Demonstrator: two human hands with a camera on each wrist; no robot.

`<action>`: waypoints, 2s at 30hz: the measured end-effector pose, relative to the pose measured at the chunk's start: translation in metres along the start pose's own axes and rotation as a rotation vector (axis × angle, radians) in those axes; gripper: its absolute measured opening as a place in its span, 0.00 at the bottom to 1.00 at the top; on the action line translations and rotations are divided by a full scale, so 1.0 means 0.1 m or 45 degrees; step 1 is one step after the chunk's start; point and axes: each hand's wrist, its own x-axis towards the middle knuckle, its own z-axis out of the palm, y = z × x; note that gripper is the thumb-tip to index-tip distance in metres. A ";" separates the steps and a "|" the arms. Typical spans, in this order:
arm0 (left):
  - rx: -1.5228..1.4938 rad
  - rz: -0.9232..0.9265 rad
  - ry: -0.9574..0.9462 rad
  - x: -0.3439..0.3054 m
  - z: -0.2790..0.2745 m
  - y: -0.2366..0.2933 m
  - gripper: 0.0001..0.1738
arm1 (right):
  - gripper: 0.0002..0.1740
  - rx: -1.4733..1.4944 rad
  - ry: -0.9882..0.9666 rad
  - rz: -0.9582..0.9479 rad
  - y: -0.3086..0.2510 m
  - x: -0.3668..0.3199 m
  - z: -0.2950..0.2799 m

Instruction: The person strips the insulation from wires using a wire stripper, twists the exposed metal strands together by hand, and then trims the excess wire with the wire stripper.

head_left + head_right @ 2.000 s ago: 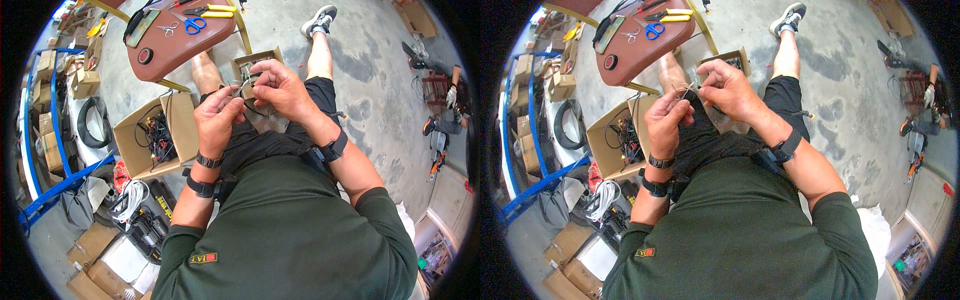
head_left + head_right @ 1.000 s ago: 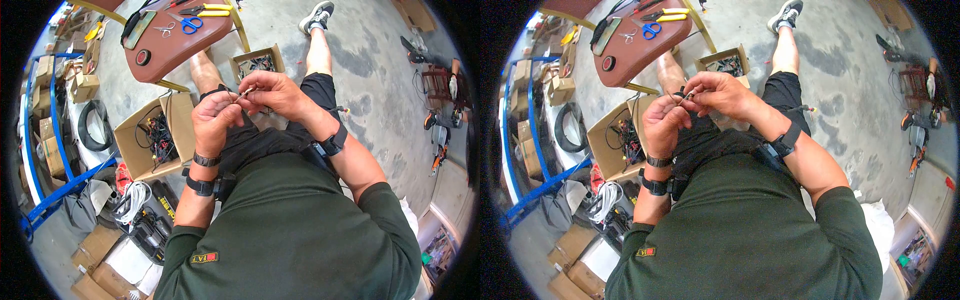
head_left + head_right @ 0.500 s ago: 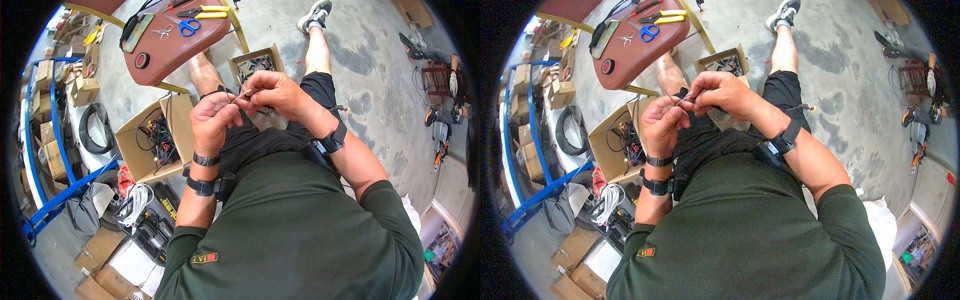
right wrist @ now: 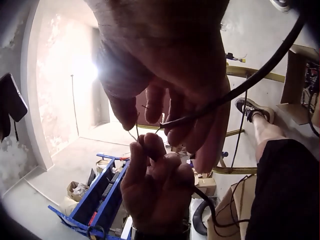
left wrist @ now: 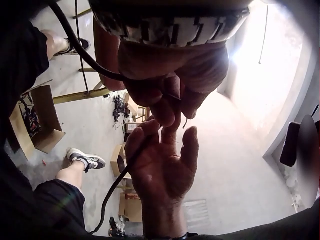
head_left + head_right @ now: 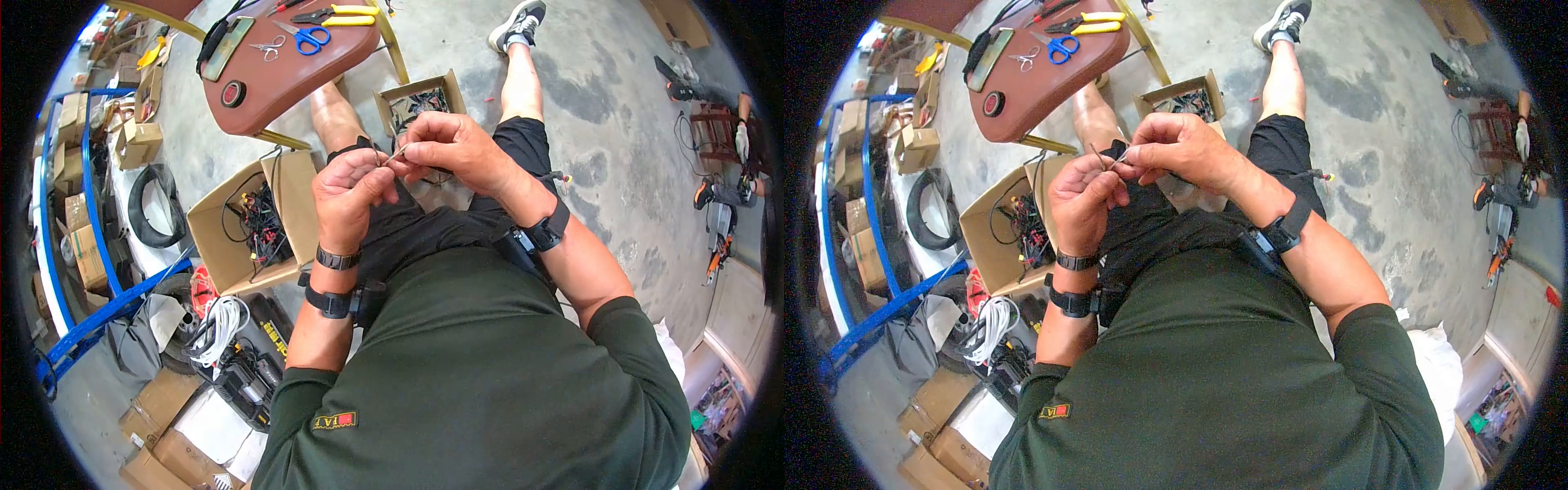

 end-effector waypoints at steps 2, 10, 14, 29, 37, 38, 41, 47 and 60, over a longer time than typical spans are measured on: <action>0.063 -0.027 -0.017 -0.01 0.00 0.03 0.11 | 0.09 -0.048 0.030 -0.009 0.07 0.04 -0.03; 0.034 -0.053 -0.033 -0.02 0.03 0.00 0.10 | 0.11 -0.178 -0.012 0.067 0.02 0.04 -0.01; 0.021 -0.081 0.021 -0.01 0.02 -0.02 0.09 | 0.17 -0.161 0.021 -0.057 0.06 0.04 0.01; -0.102 -0.127 -0.006 0.02 0.02 -0.05 0.08 | 0.12 -0.021 0.019 -0.019 -0.03 -0.03 0.01; -0.159 -0.078 0.017 0.04 0.04 -0.12 0.09 | 0.11 -0.168 0.069 0.010 -0.05 -0.03 0.01; -0.152 -0.070 0.028 0.04 0.04 -0.13 0.09 | 0.11 -0.159 0.082 0.016 -0.04 -0.03 0.00; -0.090 -0.048 0.053 0.05 0.02 -0.13 0.11 | 0.11 -0.128 0.058 -0.026 0.03 0.01 -0.04; 0.024 -0.040 0.159 0.05 0.09 -0.13 0.15 | 0.13 -0.091 0.104 -0.019 0.01 -0.01 -0.01; -0.353 -0.109 -0.094 0.10 -0.03 -0.09 0.16 | 0.08 0.225 0.016 0.042 0.04 -0.04 -0.14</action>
